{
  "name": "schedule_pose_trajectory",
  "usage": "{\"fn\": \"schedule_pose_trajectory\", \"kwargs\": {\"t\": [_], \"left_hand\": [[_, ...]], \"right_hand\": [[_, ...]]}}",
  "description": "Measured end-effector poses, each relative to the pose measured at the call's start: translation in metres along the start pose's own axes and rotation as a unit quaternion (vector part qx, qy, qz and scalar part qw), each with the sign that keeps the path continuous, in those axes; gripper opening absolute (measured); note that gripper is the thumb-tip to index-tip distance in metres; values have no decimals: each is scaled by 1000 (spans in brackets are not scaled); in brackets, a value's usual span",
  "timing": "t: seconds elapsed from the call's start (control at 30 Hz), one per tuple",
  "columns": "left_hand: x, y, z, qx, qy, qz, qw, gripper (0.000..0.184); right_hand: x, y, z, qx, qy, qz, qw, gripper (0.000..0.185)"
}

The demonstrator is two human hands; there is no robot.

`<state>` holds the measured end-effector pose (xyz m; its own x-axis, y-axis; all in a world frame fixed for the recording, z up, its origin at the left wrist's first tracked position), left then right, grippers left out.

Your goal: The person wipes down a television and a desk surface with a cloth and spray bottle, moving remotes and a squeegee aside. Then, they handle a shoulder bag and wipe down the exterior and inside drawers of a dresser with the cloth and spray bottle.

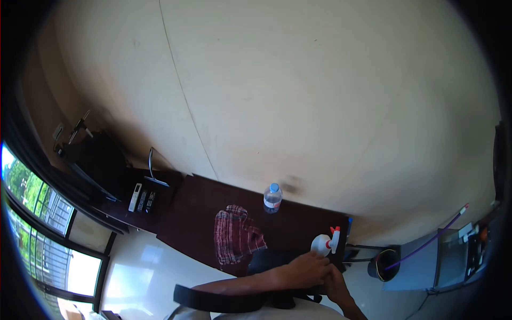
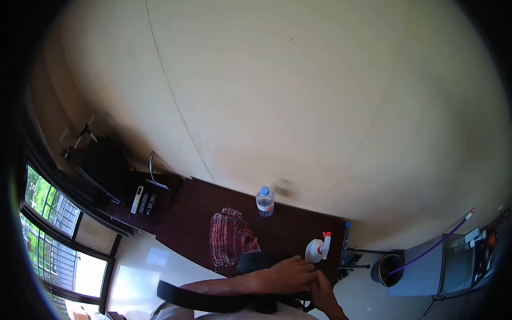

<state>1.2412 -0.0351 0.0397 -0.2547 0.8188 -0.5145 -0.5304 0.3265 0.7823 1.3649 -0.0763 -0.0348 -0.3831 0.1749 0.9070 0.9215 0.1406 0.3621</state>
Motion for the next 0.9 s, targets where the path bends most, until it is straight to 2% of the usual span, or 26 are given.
{"fn": "schedule_pose_trajectory", "kwargs": {"t": [0.07,0.13,0.23,0.27,0.43,0.53,0.67,0.83,0.9], "left_hand": [[-1,-25,7,40,31,22,998,26],[8,-34,6,33,49,27,998,24],[17,-40,3,74,92,12,993,21],[19,-41,2,96,109,4,989,21],[15,-49,1,62,93,-27,993,21],[15,-46,1,65,113,-53,990,23],[13,-39,3,49,133,-87,986,22],[16,-30,-1,79,218,-163,959,18],[18,-16,-9,75,250,-152,953,18]], "right_hand": [[-1,4,1,-33,6,47,998,15],[5,8,-1,-54,15,92,994,12],[-4,6,-8,-5,-55,118,991,8],[-3,6,-7,-8,-45,110,993,8],[8,9,-5,-6,16,83,996,15],[6,13,-7,-13,-15,76,997,20],[-10,12,-6,-21,-3,77,997,20],[3,10,-8,-46,-20,118,992,24],[-8,9,-7,-10,-11,27,1000,25]]}}
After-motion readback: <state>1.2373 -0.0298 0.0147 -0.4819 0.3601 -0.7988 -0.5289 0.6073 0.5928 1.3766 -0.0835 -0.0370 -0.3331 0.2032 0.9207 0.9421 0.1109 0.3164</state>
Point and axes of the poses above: each hand's wrist, its own z-axis towards the middle knuckle, its own y-axis out of the back of the hand, x = y × z, the point moved 7 cm from there along z, towards the middle knuckle, and after that the axes turned 2 degrees about -x, right-handed, at the moved point
